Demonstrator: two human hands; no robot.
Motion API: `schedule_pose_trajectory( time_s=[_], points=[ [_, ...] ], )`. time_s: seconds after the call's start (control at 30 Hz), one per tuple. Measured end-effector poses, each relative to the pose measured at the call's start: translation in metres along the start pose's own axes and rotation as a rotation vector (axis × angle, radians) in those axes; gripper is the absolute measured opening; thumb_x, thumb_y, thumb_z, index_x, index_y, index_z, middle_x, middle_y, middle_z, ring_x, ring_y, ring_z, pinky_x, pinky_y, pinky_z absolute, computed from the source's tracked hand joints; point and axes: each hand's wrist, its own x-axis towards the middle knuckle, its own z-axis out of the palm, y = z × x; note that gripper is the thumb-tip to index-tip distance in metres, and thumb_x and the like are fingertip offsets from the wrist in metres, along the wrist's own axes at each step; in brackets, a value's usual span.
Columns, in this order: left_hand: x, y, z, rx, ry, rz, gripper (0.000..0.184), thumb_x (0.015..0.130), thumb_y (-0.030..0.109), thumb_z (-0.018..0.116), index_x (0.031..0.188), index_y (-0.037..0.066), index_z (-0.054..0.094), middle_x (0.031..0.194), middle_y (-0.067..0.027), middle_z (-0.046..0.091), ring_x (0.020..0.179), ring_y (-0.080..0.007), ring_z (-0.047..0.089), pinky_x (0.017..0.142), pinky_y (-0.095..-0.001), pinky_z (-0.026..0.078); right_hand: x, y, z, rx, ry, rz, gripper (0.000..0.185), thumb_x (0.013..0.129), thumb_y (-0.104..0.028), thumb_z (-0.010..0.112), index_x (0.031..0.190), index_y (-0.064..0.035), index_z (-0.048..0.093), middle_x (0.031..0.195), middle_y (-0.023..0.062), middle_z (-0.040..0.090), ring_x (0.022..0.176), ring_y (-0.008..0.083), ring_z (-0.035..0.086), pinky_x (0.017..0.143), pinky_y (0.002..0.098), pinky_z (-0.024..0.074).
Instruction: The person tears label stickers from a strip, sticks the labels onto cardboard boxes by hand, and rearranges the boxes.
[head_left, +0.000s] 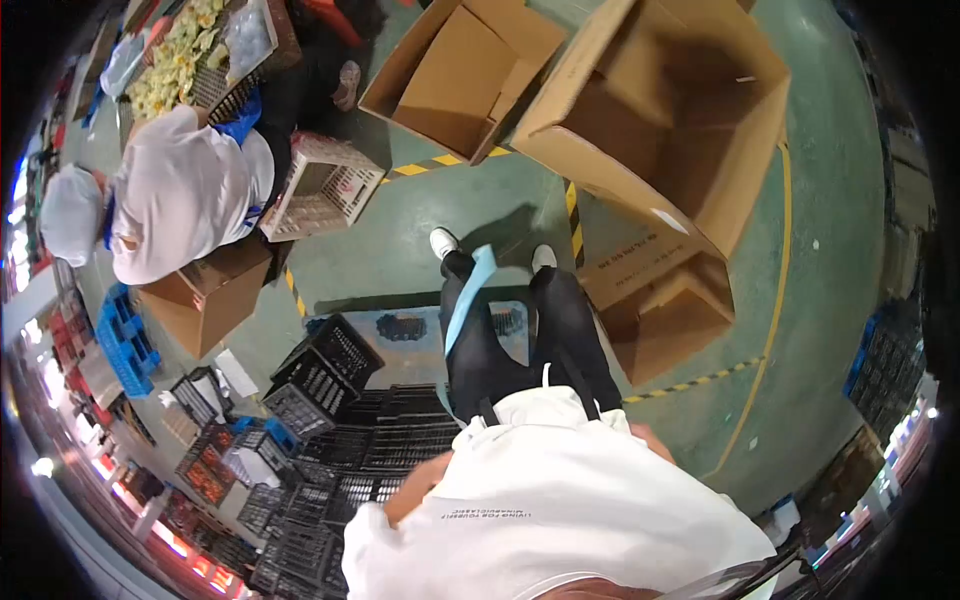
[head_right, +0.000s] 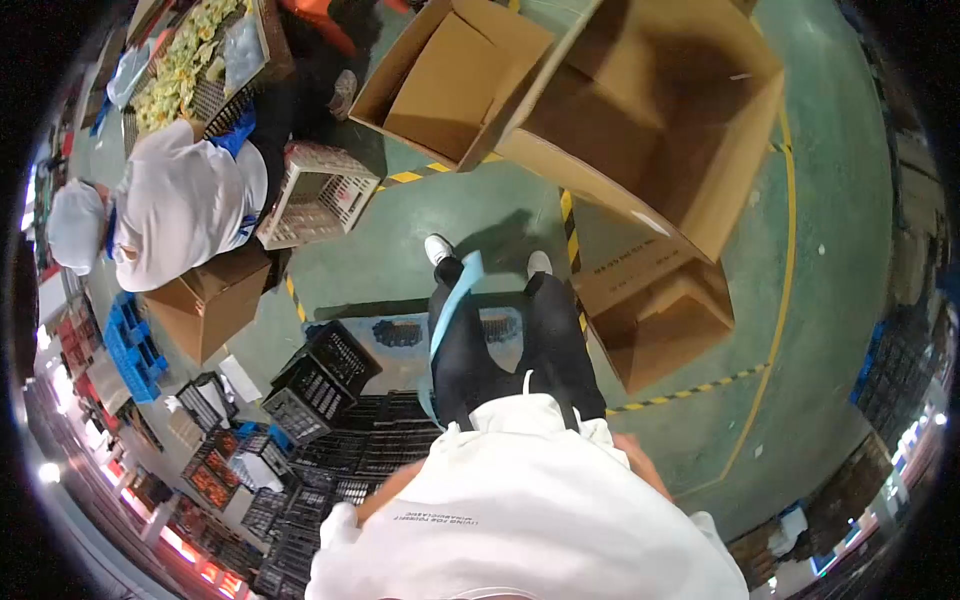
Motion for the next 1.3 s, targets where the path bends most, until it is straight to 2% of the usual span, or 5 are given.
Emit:
schedule_pose_trajectory(
  time_s=[0.67,0.77,0.87,1.2,1.3],
  points=[
    [-0.142,0.078,0.084,0.452,0.206,0.009,0.037,0.078,0.022,0.061,0.106,-0.003,0.062,0.1,-0.006,0.064,0.088,-0.0184,0.059,0.08,-0.0324,0.044,-0.121,-0.105,-0.037,-0.146,-0.345,-0.284,0.027,0.075,-0.026,0.058,0.071,0.001,0.062,0.072,0.0147,0.063,0.063,0.0262,0.057,0.059,0.0422,0.0435],
    [-0.151,0.086,0.097,0.478,0.239,0.024,0.037,0.078,0.021,0.061,0.106,-0.002,0.062,0.1,-0.0057,0.064,0.088,-0.0181,0.059,0.08,-0.0322,0.044,-0.094,-0.223,-0.109,-0.168,0.651,-0.842,0.015,0.07,-0.013,0.062,0.076,-0.0004,0.056,0.076,0.0164,0.057,0.075,0.0312,0.055,0.065,0.0407,0.0432],
    [-0.174,0.094,0.101,0.523,0.32,0.037,0.037,0.078,0.021,0.061,0.106,-0.002,0.062,0.1,-0.0054,0.064,0.088,-0.0178,0.059,0.08,-0.0319,0.044,-0.052,-0.341,-0.158,-0.191,1.054,-1.063,0.067,0.061,-0.014,0.074,0.121,-0.0024,0.046,0.119,0.0181,0.047,0.112,0.0331,0.046,0.095,0.0398,0.038],
    [-0.185,0.188,0.125,0.919,0.413,0.049,0.036,0.078,0.018,0.06,0.108,-0.002,0.061,0.099,-0.0043,0.064,0.088,-0.0169,0.058,0.08,-0.0311,0.044,0.046,-0.387,-0.186,-0.439,0.863,-0.912,0.015,0.072,-0.017,0.063,0.085,-0.0086,0.064,0.078,0.0149,0.065,0.077,0.0332,0.064,0.069,0.0454,0.0504],
    [-0.16,0.201,0.017,0.625,0.457,0.25,0.016,0.076,0.018,0.064,0.08,0.002,0.063,0.062,-0.0024,0.057,0.048,-0.012,0.049,0.045,-0.0263,0.035,0.003,-0.337,-0.237,-0.217,0.961,-0.935,0.027,0.072,-0.023,0.065,0.093,-0.0061,0.063,0.075,0.0178,0.063,0.075,0.0358,0.062,0.069,0.0458,0.049]
  ],
)
